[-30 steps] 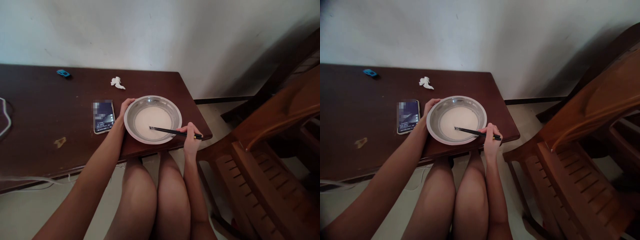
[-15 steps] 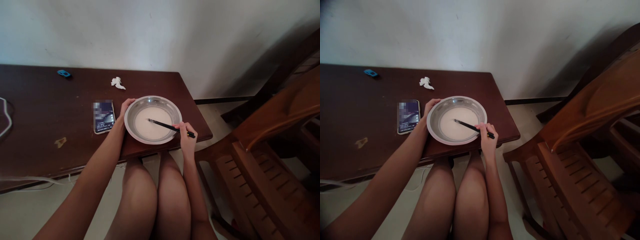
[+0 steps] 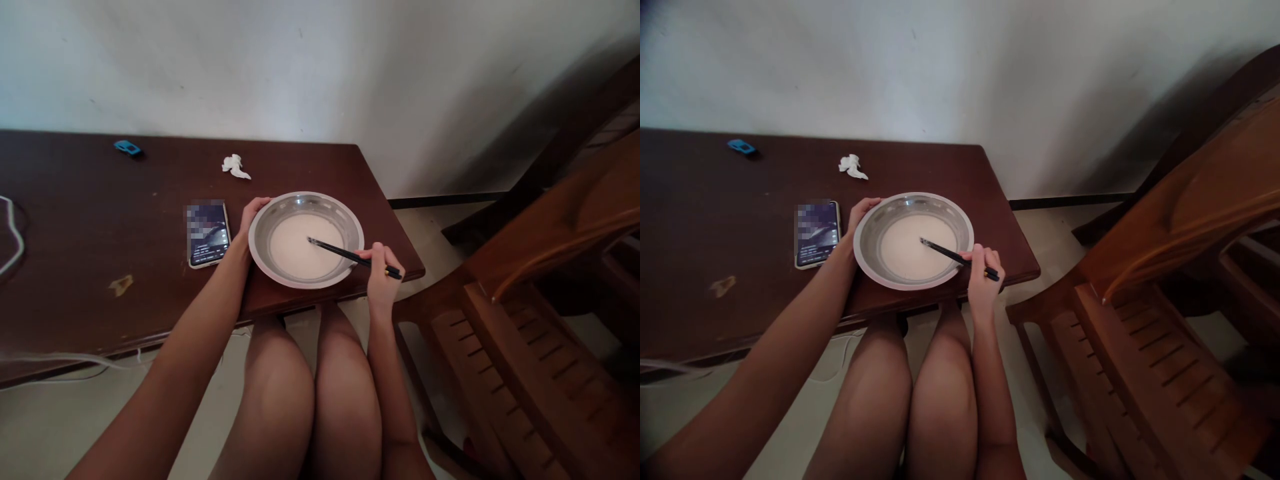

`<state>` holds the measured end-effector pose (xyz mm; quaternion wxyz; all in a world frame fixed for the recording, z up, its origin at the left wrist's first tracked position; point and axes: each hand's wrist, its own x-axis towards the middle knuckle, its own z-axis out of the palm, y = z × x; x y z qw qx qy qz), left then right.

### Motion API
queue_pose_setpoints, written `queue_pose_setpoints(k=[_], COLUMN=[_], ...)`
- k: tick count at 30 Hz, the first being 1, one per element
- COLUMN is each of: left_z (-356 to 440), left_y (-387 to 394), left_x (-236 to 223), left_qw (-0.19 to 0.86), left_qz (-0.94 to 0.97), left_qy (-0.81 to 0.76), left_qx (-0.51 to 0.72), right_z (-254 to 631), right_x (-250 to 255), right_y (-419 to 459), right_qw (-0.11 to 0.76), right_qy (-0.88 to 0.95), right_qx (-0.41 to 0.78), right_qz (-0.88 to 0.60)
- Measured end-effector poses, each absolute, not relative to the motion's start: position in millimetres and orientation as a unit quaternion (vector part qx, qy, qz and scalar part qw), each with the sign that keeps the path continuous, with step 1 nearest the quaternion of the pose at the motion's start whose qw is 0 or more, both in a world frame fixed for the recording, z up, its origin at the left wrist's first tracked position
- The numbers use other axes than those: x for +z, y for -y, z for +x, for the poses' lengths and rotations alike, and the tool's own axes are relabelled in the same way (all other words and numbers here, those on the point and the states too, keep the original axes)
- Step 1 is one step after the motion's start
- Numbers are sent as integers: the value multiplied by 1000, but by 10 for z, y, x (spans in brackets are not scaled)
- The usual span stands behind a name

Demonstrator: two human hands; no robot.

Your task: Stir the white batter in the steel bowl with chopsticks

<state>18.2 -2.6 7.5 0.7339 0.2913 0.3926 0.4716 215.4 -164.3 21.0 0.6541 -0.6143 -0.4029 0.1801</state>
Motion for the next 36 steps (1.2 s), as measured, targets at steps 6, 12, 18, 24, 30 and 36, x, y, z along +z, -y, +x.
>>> queue_pose_setpoints(k=[6,12,18,24,30,36], left_z=[174,173,189,182,175,188], left_y=[8,30,33,5,-9,-3], left_x=[71,105,98,57,45,69], left_qw=[736,747,734,725,726,731], left_qz=[285,273,290,300,299,289], left_qy=[-396,-388,-395,-402,-399,-398], left_qx=[469,465,470,472,474,473], right_z=[2128,2148,2128,2145,2115,2139], right_x=[207,191,199,195,214,205], right_y=[1643,1636,1641,1632,1651,1645], right_qw=[654,647,638,661,640,641], right_qy=[430,416,435,400,440,421], right_qx=[228,190,237,176,250,203], right_qz=[-579,-610,-590,-610,-579,-609])
